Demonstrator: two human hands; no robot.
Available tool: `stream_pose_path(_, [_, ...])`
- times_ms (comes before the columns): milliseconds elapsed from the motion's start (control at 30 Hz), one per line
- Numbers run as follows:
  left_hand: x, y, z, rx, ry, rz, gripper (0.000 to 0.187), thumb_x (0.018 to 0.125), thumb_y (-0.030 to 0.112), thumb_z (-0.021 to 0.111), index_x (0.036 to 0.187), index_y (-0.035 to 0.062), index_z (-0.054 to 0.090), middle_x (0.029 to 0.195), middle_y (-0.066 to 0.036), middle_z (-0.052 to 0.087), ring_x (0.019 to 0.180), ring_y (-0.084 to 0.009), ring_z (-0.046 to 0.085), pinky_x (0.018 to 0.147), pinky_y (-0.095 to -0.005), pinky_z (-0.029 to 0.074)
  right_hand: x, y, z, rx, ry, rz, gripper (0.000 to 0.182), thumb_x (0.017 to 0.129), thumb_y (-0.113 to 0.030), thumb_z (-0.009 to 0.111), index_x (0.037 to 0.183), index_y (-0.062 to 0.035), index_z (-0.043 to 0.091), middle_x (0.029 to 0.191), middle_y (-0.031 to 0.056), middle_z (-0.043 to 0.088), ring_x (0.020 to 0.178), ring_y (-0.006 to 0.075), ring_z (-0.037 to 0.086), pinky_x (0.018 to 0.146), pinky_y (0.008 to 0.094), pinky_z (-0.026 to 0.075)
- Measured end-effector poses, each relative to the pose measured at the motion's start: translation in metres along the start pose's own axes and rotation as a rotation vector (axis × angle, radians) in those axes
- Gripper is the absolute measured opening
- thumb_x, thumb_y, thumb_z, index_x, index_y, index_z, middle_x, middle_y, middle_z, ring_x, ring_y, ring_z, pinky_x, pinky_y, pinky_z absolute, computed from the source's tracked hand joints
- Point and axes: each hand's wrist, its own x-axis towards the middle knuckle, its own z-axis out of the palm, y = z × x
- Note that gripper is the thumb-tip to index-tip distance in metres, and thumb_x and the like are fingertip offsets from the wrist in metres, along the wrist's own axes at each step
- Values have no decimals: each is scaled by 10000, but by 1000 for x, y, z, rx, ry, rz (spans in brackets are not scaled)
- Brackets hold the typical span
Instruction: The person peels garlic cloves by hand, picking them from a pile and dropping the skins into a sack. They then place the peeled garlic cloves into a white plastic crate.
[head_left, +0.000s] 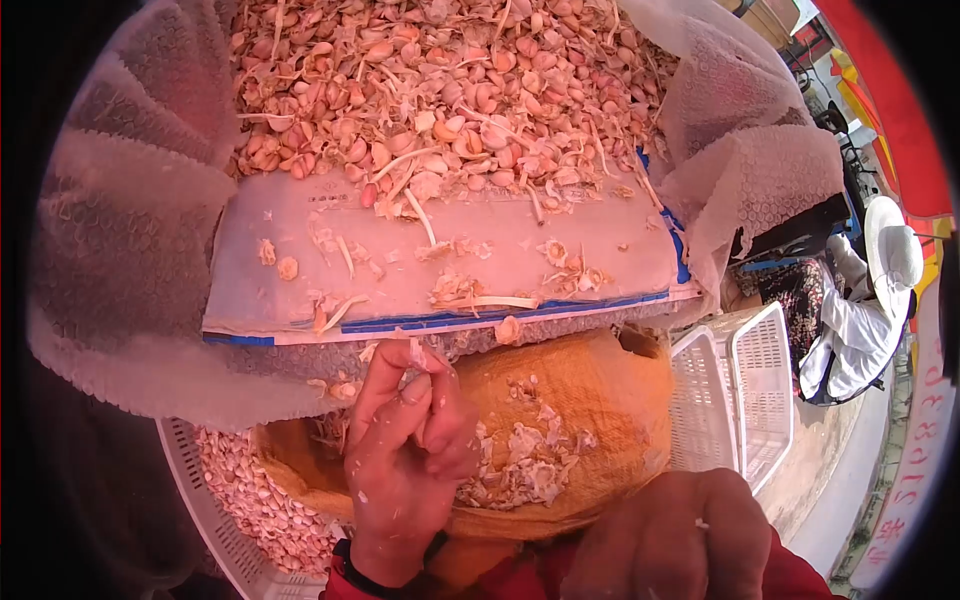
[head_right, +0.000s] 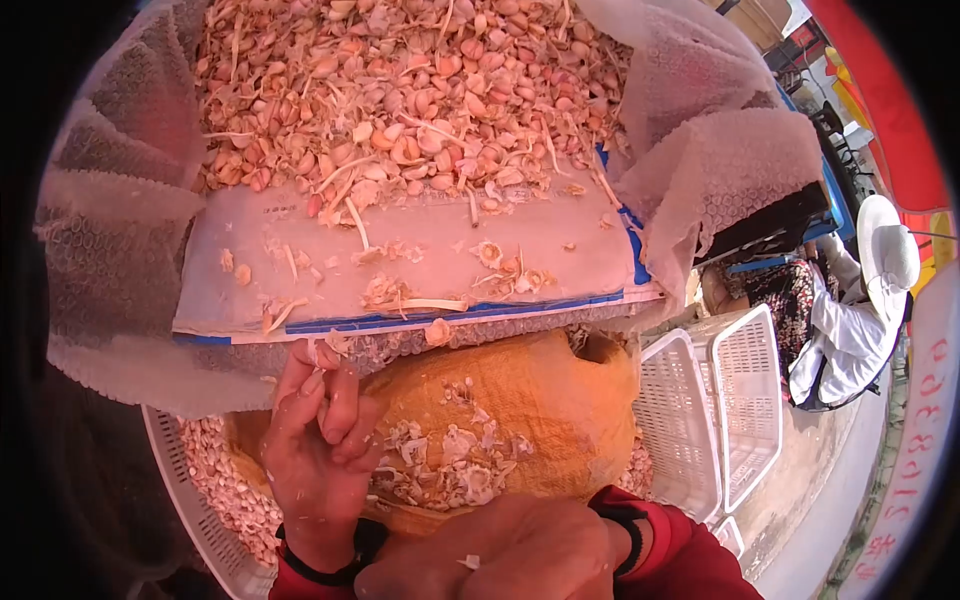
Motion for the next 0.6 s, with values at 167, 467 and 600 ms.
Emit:
stream_pose_path(167, [4,-7,-1,43,48,-26,90,938,168,454,1017,126,467,614,21,325,473,-54,259,392,-184,203,9,-28,3,-201,23,176,89,794,3,686,877,4,654,910,192,644,644,238,560,487,300,435])
stream_pose_path(467, [13,-9,-3,-83,-37,-140,144,965,197,425,1077,112,459,715,-37,427,522,-87,329,440,-213,287,5,-25,21,-521,374,41,84,821,-14,649,888,9,603,969,187,618,648,229,544,442,292,389])
stream_pose_path(600, [19,-6,0,-178,24,-189,185,971,253,402,1080,114,455,758,-70,474,516,-104,359,440,-221,318,15,-42,1,-488,212,144,72,836,-19,627,890,-7,580,940,177,622,615,227,529,417,289,371])
